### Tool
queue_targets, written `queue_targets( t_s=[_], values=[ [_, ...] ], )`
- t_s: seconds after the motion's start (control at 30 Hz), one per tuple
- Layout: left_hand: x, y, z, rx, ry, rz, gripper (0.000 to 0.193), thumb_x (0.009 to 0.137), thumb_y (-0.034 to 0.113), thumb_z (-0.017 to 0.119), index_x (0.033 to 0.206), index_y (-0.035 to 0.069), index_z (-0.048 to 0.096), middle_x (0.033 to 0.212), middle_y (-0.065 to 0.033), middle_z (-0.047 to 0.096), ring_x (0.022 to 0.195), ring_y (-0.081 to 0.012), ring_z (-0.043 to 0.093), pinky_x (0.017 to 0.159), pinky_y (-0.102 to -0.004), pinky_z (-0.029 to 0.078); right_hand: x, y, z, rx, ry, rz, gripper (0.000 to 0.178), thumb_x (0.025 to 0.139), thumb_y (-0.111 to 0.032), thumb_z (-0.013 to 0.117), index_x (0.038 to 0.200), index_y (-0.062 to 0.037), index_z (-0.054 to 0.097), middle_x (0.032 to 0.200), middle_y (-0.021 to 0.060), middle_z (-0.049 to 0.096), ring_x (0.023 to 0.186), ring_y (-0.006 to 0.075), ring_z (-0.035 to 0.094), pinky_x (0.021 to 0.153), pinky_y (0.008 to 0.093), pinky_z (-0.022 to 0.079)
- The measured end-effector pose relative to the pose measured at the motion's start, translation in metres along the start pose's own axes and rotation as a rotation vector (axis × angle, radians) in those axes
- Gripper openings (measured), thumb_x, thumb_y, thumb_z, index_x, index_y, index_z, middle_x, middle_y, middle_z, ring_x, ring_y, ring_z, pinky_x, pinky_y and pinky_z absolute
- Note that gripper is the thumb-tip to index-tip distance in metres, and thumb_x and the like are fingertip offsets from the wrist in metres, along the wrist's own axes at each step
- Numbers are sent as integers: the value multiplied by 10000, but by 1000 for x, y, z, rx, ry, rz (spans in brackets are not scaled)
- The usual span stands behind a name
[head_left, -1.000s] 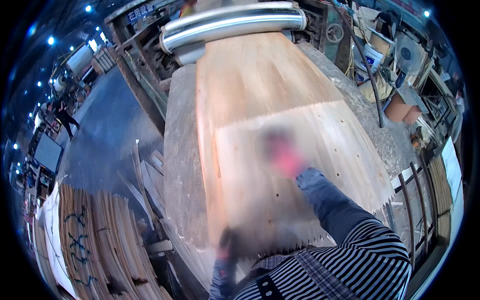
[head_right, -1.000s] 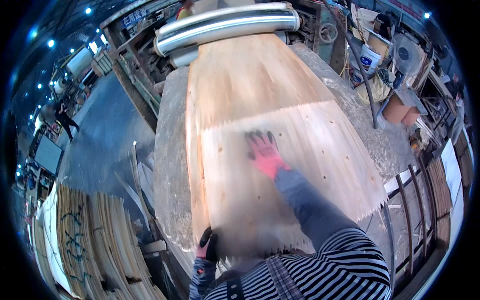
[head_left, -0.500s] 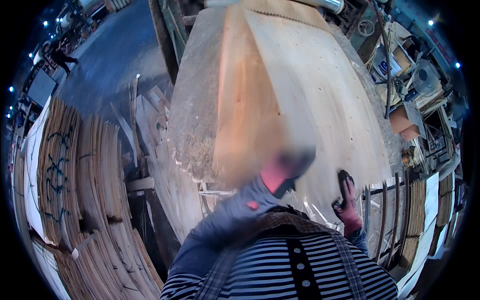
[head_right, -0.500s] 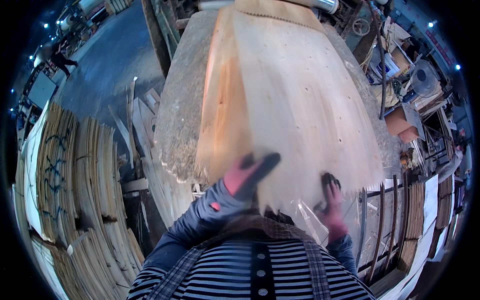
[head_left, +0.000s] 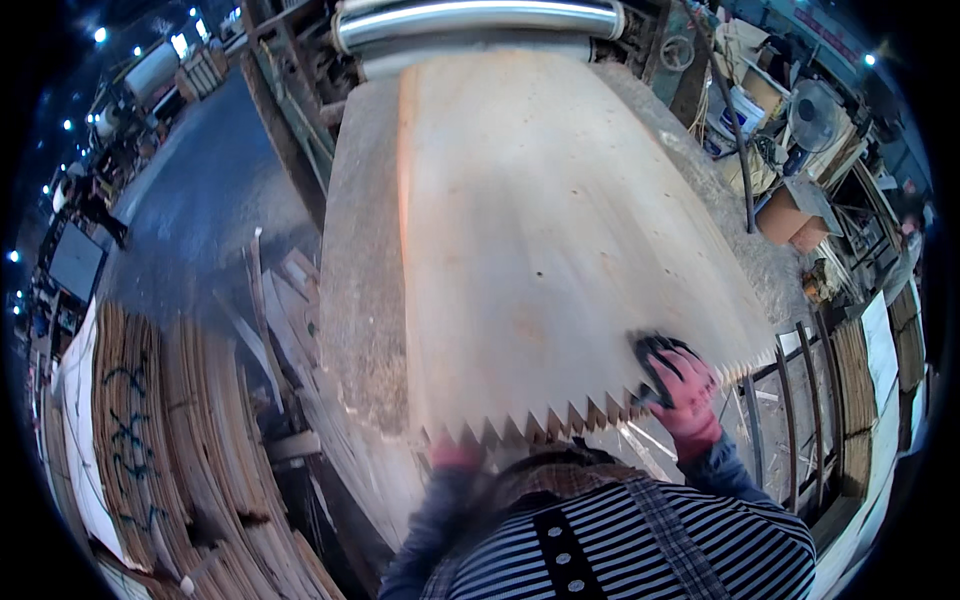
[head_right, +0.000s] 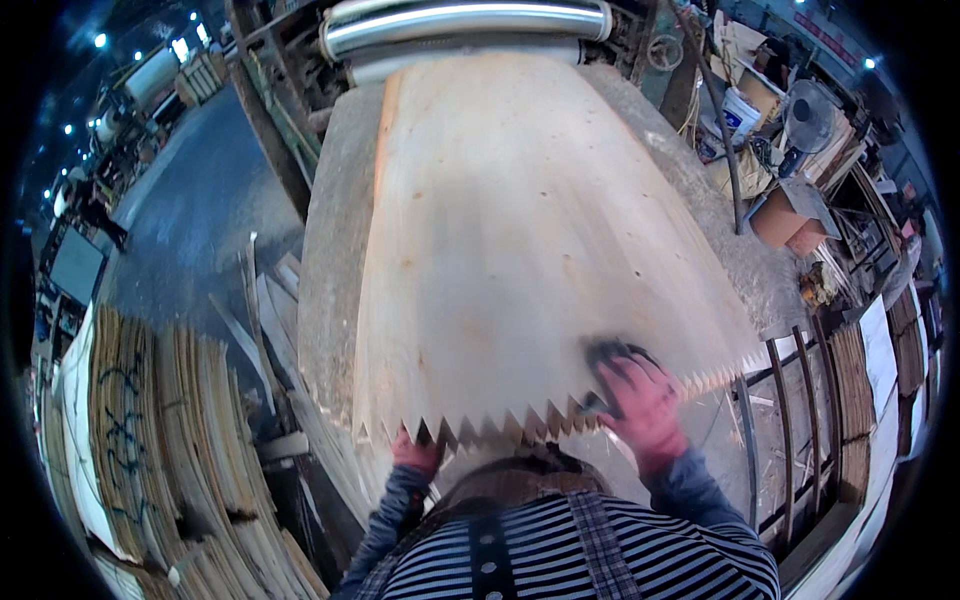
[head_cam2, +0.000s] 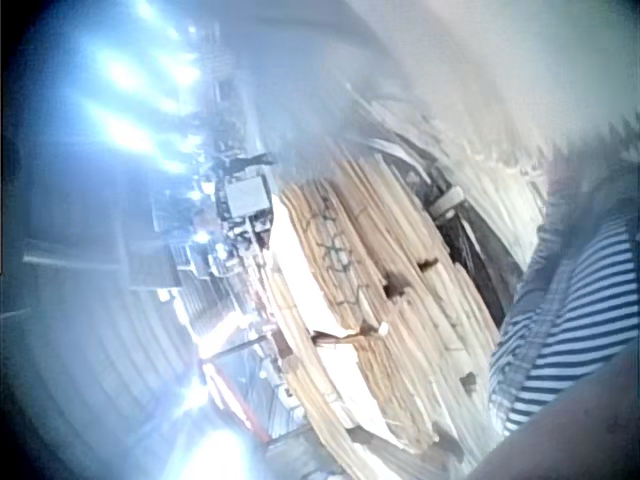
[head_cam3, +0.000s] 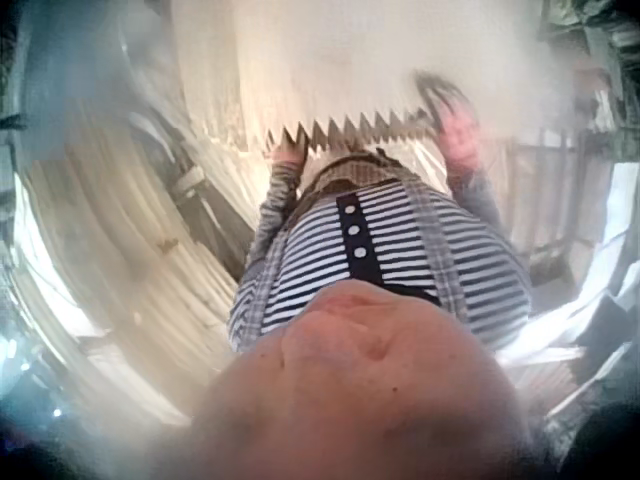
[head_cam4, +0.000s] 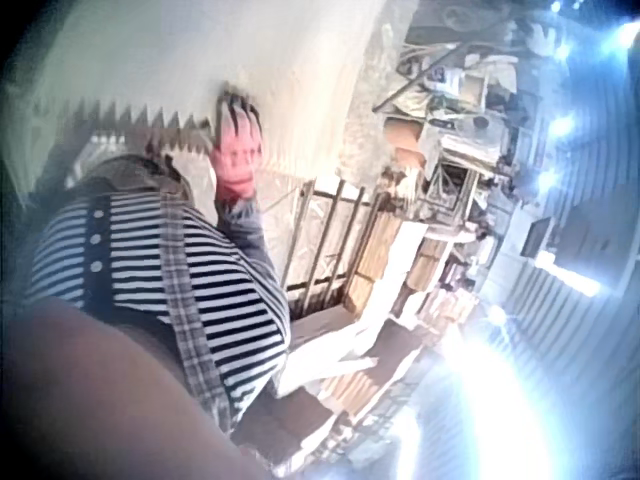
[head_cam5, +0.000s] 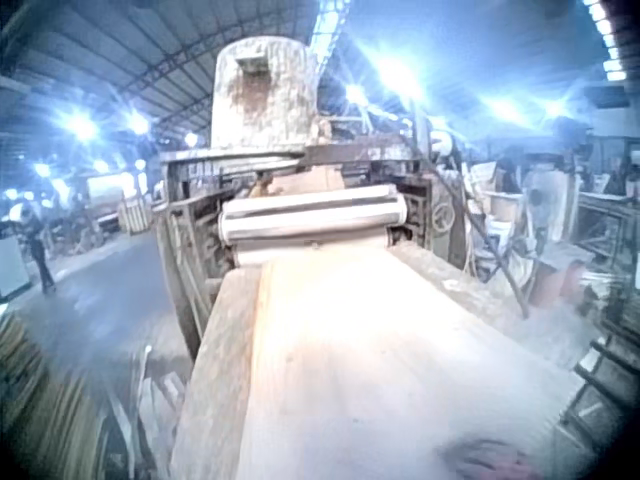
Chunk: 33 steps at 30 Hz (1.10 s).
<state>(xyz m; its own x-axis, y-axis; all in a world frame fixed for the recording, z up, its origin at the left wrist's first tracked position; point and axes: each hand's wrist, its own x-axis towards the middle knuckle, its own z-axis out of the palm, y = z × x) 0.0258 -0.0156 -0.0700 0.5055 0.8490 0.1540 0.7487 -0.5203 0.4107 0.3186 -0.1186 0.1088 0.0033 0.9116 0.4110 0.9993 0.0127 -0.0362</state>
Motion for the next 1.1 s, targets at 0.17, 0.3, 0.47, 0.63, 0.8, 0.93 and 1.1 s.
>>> queue_targets(
  t_s=[0.17, 0.3, 0.47, 0.63, 0.8, 0.93, 1.1],
  values=[
    [19, 5, -9, -468, 114, -367, 510, 787, 204, 546, 1209, -4, 351, 1169, -190, 443, 1094, -284, 425, 915, -330, 330, 83, 40, 61, 14, 7, -4, 509, 633, -357, 597, 1083, -135, 511, 1072, 61, 509, 970, 244, 490, 833, 365, 369],
    [19, 12, -37, -444, 185, -274, 435, 782, 83, 547, 1184, 6, 397, 1075, -140, 524, 949, -176, 523, 798, -268, 413, 150, 73, 118, 92, 73, 20, 496, 647, -351, 623, 1089, -156, 509, 1087, 41, 509, 1014, 262, 474, 842, 389, 385],
    [37, 20, -64, -1236, 174, -731, 400, 767, 23, 548, 1150, 1, 434, 953, -100, 571, 825, -123, 532, 718, -224, 430, 208, 96, 186, 95, 0, 149, 570, 735, -412, 507, 1202, -110, 384, 1212, 108, 400, 1150, 293, 329, 967, 413, 232],
    [34, 15, -58, -975, 92, -621, 294, 822, 197, 467, 1075, 51, 504, 1031, -145, 535, 964, -256, 505, 810, -326, 411, 163, 55, 178, 228, -125, 94, 690, 758, -479, 463, 1271, -60, 266, 1282, 153, 303, 1224, 315, 205, 1020, 439, 99],
    [30, -20, -52, -401, 41, 156, 291, 762, 20, 471, 1048, 8, 525, 1034, -186, 528, 999, -282, 498, 830, -316, 417, 38, 26, 117, 328, -356, -39, 806, 645, -467, 613, 1257, -50, 296, 1274, 175, 301, 1210, 352, 213, 1011, 449, 131],
    [64, 40, -80, -1480, -242, -446, 277, 802, 33, 442, 1068, -9, 508, 1011, -139, 537, 944, -219, 513, 819, -286, 412, -56, 16, 94, 361, -539, -82, 893, 549, -501, 670, 1242, -58, 322, 1281, 184, 284, 1198, 415, 195, 985, 510, 151],
    [57, 120, -113, -1268, -230, 242, 291, 846, 81, 432, 1113, -32, 453, 1070, -109, 516, 963, -163, 503, 829, -259, 400, -116, 29, 77, 292, 24, 126, 638, 592, -190, 671, 1157, -43, 412, 1202, 179, 388, 1108, 372, 366, 927, 452, 302]
  ],
)
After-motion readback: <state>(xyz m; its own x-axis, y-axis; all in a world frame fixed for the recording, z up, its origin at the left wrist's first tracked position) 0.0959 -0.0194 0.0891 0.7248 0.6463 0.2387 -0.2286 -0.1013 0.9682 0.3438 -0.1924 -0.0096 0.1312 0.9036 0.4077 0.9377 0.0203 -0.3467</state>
